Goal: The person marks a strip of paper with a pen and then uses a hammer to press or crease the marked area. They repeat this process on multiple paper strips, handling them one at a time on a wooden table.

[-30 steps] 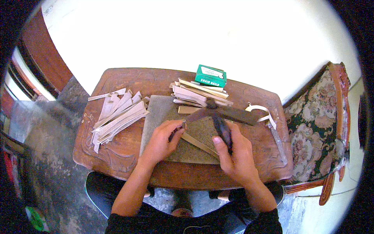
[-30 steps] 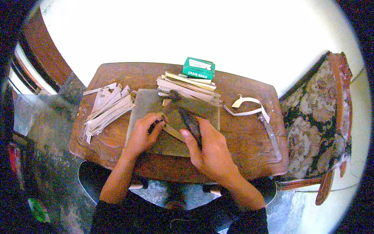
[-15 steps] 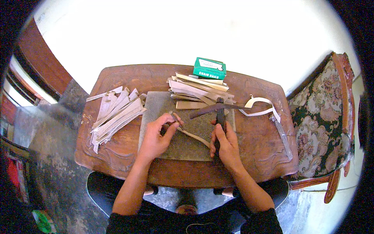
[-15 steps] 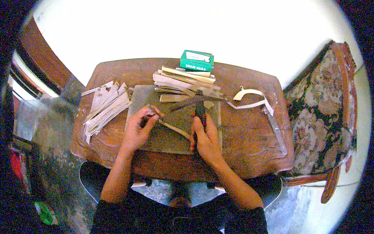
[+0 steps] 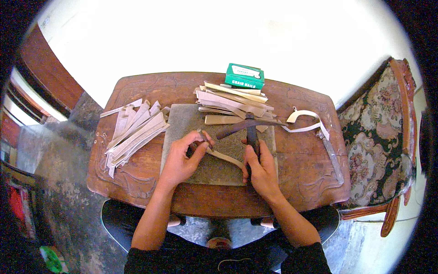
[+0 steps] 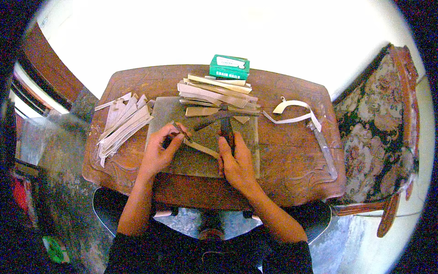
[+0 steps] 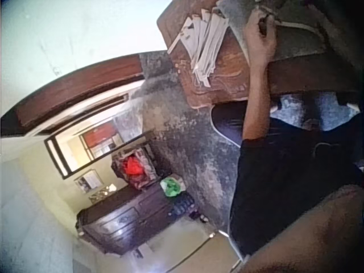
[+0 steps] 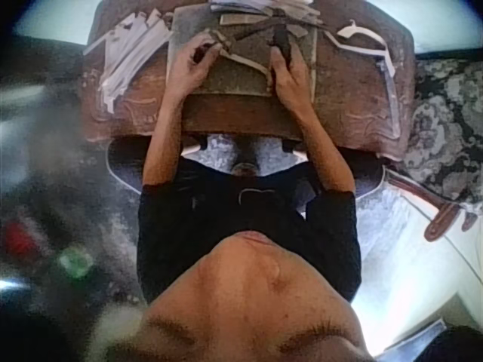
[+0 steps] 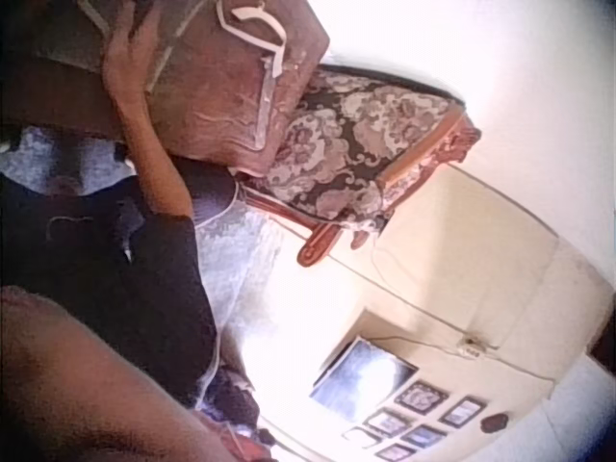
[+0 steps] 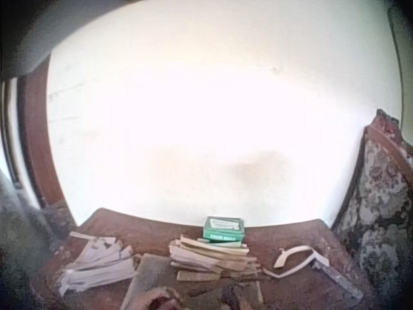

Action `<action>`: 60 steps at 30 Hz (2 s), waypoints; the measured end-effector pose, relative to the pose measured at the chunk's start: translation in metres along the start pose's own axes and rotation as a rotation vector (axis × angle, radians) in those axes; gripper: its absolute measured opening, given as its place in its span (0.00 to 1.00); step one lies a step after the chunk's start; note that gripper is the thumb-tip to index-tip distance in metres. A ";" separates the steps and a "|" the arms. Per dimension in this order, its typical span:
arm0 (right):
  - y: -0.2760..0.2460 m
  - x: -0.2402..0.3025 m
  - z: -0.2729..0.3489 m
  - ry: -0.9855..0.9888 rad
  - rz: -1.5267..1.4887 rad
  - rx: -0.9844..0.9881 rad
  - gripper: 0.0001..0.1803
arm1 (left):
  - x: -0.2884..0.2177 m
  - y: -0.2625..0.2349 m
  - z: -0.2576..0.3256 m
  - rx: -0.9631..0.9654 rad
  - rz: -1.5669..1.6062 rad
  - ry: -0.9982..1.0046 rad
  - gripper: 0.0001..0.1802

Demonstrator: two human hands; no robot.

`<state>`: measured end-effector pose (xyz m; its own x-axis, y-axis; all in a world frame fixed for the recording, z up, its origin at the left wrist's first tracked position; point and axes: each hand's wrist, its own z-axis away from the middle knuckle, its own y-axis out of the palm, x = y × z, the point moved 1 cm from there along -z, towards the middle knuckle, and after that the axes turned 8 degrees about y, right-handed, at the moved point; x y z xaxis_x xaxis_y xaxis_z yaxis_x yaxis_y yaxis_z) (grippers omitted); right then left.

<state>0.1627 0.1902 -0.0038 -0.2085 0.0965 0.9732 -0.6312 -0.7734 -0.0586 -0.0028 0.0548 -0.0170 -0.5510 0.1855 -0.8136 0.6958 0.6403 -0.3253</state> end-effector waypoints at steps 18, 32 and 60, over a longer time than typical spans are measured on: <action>-0.001 -0.013 -0.005 -0.087 0.182 -0.057 0.17 | -0.005 -0.002 0.001 0.036 -0.072 0.011 0.08; -0.001 -0.003 -0.003 -0.033 0.135 -0.040 0.16 | -0.008 -0.001 0.000 0.081 -0.152 0.071 0.08; 0.004 0.110 0.044 -0.379 0.740 0.018 0.22 | -0.009 -0.003 0.001 0.138 -0.258 0.152 0.11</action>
<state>0.1701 0.1703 0.1125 -0.2971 -0.6558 0.6940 -0.4175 -0.5644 -0.7121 0.0007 0.0502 -0.0089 -0.7725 0.1460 -0.6180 0.5744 0.5755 -0.5821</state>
